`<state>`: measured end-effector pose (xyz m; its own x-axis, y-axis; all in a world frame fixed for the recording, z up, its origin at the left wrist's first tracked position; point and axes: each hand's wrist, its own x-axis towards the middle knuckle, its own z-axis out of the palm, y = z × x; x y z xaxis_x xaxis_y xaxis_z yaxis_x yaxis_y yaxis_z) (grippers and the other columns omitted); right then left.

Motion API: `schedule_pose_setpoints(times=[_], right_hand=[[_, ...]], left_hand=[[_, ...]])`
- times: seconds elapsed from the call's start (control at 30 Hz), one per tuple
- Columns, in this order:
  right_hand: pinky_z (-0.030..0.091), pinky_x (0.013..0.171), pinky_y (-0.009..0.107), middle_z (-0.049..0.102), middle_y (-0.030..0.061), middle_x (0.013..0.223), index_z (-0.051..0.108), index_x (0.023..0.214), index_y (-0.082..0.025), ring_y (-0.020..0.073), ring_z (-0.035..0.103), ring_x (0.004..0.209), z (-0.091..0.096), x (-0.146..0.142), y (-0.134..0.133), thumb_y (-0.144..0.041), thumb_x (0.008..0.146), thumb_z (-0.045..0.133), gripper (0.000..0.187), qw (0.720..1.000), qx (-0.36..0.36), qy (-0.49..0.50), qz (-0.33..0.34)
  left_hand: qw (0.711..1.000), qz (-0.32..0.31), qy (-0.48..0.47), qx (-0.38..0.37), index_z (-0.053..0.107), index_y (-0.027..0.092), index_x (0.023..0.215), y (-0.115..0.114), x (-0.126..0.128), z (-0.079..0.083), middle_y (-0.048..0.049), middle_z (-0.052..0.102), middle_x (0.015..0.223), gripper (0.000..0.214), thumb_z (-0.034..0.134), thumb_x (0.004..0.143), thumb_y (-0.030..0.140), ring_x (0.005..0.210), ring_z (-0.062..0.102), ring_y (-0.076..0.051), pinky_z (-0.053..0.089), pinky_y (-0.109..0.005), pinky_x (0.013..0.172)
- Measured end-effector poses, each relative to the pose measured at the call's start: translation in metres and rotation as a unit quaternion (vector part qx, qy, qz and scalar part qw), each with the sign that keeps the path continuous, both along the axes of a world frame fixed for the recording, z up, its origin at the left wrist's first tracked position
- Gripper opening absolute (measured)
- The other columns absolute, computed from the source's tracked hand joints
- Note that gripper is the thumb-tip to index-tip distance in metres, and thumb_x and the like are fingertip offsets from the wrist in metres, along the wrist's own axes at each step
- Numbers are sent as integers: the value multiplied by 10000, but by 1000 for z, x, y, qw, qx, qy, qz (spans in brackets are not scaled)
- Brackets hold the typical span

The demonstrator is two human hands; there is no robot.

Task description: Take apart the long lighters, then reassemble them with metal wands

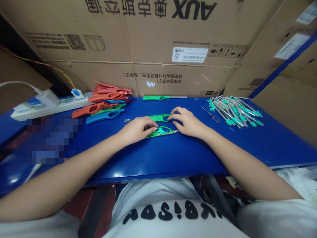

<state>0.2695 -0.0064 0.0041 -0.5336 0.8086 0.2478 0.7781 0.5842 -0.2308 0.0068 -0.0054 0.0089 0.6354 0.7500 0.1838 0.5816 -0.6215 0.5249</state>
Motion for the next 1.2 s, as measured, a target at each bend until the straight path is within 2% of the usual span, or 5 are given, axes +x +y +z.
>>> schedule_pose_setpoints(times=[0.27,0.4,0.63,0.73,1.2], right_hand=[[437,955,481,590,115,1237,675,1123,-222,297,552,1115,-1,-2,1,-216,924,536,243,1000,-4,22,-19],[466,931,502,625,144,1187,682,1110,-199,335,572,1108,7,13,10,-210,904,541,250,989,53,24,-134],[482,915,445,622,212,1211,710,1143,-159,346,611,1115,39,98,26,-209,877,573,303,875,-20,-80,-477],[491,884,461,614,250,1228,695,1190,-144,381,609,1137,45,128,28,-200,847,605,359,837,-38,-80,-540],[507,848,445,613,294,1211,691,1091,-81,366,651,1056,29,149,40,-139,784,630,319,827,-34,-35,-560]], left_hand=[[999,-9,40,29,716,205,1087,-7,3,-1,-71,713,1053,242,525,957,277,942,667,-212,499,-295,784],[994,-11,71,85,710,211,1098,-10,0,4,-76,713,1082,291,461,1000,325,975,673,-221,508,-305,817],[969,-108,174,139,673,273,1241,-6,-19,28,-49,714,1209,400,553,947,515,1062,686,-244,494,-284,828],[966,-120,186,135,708,260,1169,-4,-22,31,-51,725,1150,330,589,925,447,986,702,-237,492,-277,767],[976,-106,113,151,702,226,1185,-4,-10,8,-77,715,1156,356,548,974,468,1085,662,-249,516,-337,901]])
